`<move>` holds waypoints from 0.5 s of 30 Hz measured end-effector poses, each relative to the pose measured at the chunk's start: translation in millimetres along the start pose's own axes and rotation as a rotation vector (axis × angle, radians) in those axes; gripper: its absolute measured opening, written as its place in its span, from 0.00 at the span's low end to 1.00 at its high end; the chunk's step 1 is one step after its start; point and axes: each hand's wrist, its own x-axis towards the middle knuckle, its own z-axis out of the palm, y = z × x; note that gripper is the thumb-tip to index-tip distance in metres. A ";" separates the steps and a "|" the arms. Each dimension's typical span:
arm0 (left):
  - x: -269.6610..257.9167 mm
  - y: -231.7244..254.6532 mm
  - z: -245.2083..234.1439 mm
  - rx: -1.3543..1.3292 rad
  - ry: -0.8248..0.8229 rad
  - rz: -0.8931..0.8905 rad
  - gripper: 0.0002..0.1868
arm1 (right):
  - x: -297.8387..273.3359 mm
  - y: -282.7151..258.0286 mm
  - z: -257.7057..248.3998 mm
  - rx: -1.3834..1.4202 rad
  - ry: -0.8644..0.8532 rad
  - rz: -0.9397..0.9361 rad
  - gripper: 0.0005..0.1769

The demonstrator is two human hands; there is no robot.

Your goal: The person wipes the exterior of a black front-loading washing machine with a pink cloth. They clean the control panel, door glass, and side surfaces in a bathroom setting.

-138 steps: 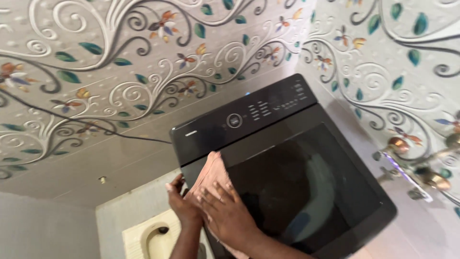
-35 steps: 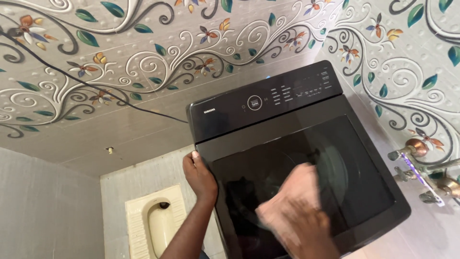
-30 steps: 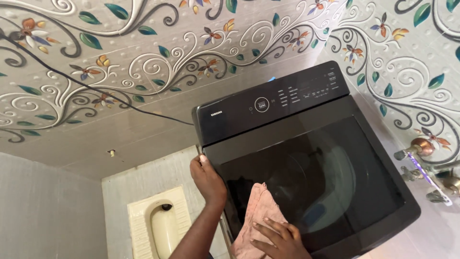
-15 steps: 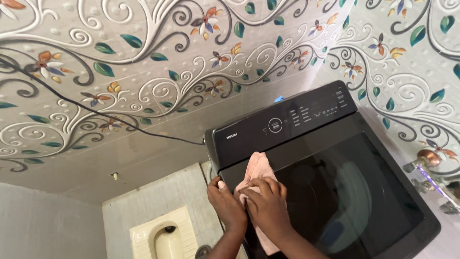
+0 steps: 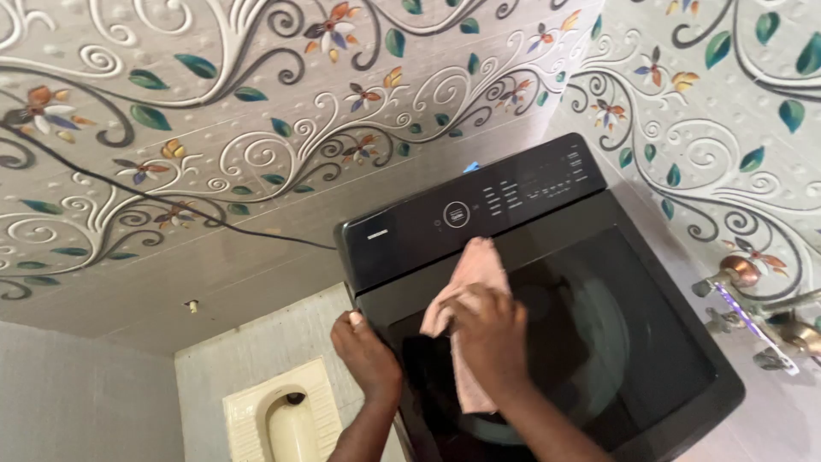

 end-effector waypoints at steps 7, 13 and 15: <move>-0.2 -3.7 0.1 0.035 0.052 0.134 0.22 | 12.6 177.1 -26.6 -0.422 -0.045 0.229 0.19; 3.4 -8.3 2.4 0.115 0.100 0.207 0.23 | 20.7 255.2 -34.5 -0.461 0.044 0.089 0.22; 5.9 -9.1 3.2 0.122 0.102 0.168 0.23 | 20.1 258.0 -31.0 -0.460 0.049 0.074 0.21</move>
